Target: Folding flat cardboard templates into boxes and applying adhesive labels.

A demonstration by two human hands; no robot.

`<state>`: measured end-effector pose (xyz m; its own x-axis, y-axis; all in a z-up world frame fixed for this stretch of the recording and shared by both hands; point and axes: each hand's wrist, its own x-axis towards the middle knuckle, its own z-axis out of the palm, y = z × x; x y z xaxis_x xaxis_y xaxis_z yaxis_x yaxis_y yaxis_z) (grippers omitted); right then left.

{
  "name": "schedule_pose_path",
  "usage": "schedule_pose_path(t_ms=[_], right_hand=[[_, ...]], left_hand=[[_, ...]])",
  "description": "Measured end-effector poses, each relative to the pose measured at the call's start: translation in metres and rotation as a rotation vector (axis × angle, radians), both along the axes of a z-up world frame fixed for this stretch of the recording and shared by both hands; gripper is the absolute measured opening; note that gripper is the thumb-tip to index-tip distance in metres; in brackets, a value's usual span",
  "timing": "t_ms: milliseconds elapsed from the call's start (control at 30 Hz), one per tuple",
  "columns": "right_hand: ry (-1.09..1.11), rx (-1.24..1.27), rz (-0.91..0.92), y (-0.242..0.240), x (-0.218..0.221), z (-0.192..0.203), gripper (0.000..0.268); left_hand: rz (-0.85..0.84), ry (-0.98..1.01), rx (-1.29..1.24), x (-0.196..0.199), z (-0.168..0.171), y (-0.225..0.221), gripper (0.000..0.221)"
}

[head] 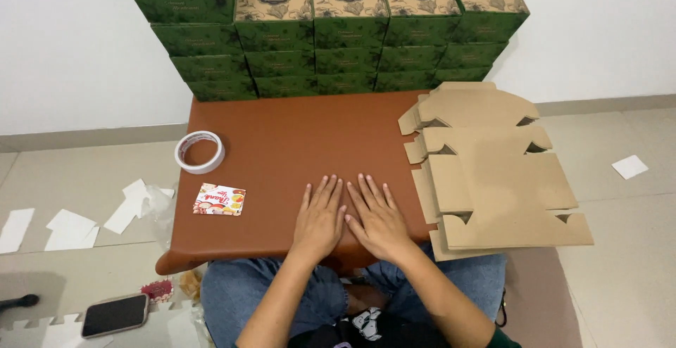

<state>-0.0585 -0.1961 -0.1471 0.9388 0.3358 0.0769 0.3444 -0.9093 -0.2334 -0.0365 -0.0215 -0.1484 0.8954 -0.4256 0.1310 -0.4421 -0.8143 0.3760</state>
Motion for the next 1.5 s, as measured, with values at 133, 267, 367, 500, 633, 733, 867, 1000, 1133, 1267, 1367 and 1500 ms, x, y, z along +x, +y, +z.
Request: schedule_pose_path(t_ms=[133,267,367,500,633,733,867,1000,1133,1267,1367,1500], right_hand=[[-0.006,-0.01,-0.007,0.0,0.0,-0.004,0.066],[-0.012,0.02,-0.025,0.0,0.0,-0.007,0.067],[-0.024,0.025,-0.029,0.0,-0.001,-0.007,0.067],[-0.015,0.053,-0.02,-0.001,-0.001,-0.01,0.068],[0.048,0.111,-0.013,-0.017,-0.005,-0.007,0.074],[0.09,0.287,0.01,-0.042,-0.024,0.019,0.077],[-0.049,0.369,-0.048,-0.092,-0.056,0.049,0.067],[-0.127,0.366,-0.246,-0.157,-0.083,0.055,0.055],[-0.122,0.198,-0.389,-0.217,-0.099,0.045,0.048],[0.03,0.263,-0.396,-0.233,-0.114,0.07,0.052],[0.084,0.25,-0.387,-0.237,-0.114,0.082,0.057],[0.193,0.23,-0.401,-0.233,-0.109,0.103,0.056]], left_hand=[[0.013,-0.001,0.022,-0.002,0.001,-0.001,0.053],[0.01,-0.056,0.034,0.0,-0.007,-0.001,0.052],[0.009,-0.085,0.031,0.0,-0.013,-0.002,0.052],[0.029,-0.135,0.024,-0.001,-0.016,-0.003,0.05],[0.055,-0.171,0.012,-0.001,-0.024,-0.012,0.046],[0.124,-0.209,0.063,-0.007,-0.016,-0.028,0.048],[-0.083,-0.327,-0.116,-0.015,0.008,-0.071,0.043],[-0.376,-0.387,-0.274,-0.02,0.013,-0.136,0.033],[-0.57,-0.359,-0.257,-0.026,0.018,-0.188,0.043],[-0.651,-0.198,-0.062,-0.031,0.034,-0.213,0.059],[-0.651,-0.158,0.025,-0.028,0.039,-0.221,0.061],[-0.657,-0.068,0.078,-0.019,0.037,-0.227,0.056]])
